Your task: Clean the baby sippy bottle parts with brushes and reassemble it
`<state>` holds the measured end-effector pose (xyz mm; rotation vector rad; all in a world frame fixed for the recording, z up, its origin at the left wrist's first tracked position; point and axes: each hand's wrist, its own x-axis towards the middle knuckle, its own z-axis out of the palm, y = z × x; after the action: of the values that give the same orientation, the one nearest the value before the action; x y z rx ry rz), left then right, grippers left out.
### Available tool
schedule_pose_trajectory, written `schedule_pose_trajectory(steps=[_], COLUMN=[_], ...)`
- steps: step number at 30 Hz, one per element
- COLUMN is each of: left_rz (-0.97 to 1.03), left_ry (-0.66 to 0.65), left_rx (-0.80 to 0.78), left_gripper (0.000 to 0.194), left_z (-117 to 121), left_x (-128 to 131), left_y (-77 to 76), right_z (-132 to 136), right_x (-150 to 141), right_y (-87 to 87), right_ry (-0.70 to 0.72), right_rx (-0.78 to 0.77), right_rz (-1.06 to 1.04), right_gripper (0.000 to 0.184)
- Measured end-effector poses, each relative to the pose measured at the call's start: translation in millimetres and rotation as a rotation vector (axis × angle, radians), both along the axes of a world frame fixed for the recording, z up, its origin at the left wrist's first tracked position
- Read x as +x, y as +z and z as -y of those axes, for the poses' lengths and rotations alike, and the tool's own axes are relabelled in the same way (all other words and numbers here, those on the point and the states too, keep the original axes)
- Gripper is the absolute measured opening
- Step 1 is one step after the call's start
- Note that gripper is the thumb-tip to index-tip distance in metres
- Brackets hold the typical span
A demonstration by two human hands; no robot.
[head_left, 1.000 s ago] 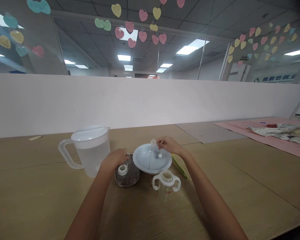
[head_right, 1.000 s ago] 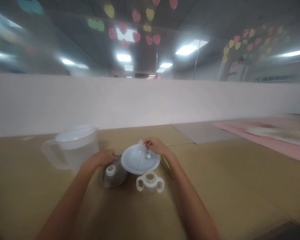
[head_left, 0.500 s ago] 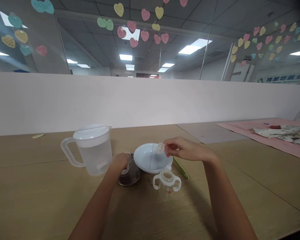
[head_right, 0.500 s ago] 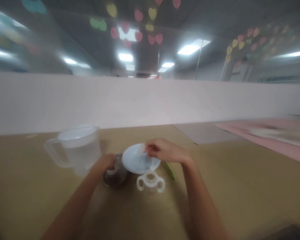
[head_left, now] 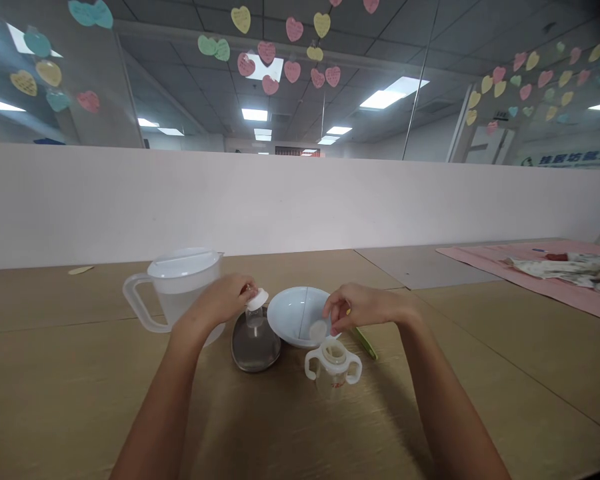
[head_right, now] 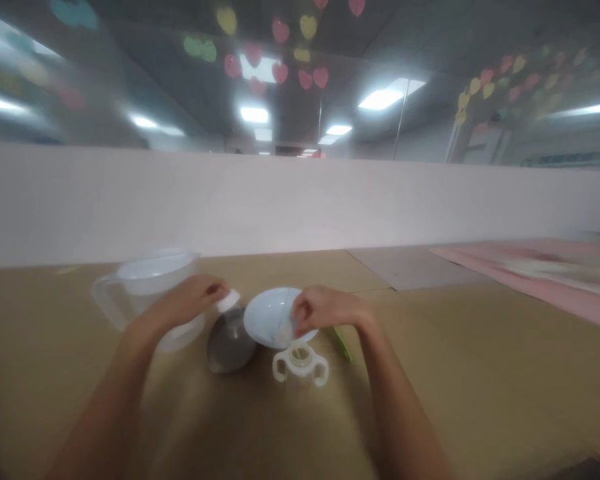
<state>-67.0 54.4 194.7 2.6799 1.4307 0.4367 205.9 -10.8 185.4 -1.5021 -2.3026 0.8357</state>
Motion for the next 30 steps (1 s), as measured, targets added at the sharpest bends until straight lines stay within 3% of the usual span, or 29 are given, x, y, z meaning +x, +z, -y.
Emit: schedule_pose_trajectory(steps=[4,7,12,16,20,23,26,30], left_rz=[0.183,0.240,0.300,0.607,0.861,0.917,0.918,1.022], left_ry=[-0.114,-0.242,-0.263,-0.391,-0.476,-0.490,-0.492,-0.450], left_rx=[0.049,0.019,0.056,-0.134,-0.346,-0.470,-0.449,-0.454], left_gripper=[0.032,0.030,0.025,0.024,0.023,0.023,0.022,0.031], left_z=[26.9,44.0,58.1,52.6,41.9,37.5,35.8,31.6], left_x=[15.3,34.2,50.1,42.8,39.0,40.7,44.1,54.6], left_y=[12.4,13.3,12.3,13.3,8.6,4.2,3.5,-5.2], right_z=[1.8,3.9,4.4,4.3,5.8,7.9,10.6,13.2], right_x=[-10.9,-32.6,-62.0,-59.4,-49.1,-44.7,-44.7,-45.4], right_y=[-1.2,-0.8,0.2,-0.4,0.7,2.9,5.4,7.5], right_ry=[-0.088,-0.059,-0.038,-0.089,-0.035,0.001,0.010,-0.151], right_rx=[0.157,0.302,0.527,0.597,0.553,0.494,0.565,0.680], right_rz=[-0.060,-0.220,-0.307,-0.419,-0.480,-0.438,-0.365,-0.181], right_gripper=[0.063,0.076,0.046,0.065,0.069,0.068,0.058,0.033])
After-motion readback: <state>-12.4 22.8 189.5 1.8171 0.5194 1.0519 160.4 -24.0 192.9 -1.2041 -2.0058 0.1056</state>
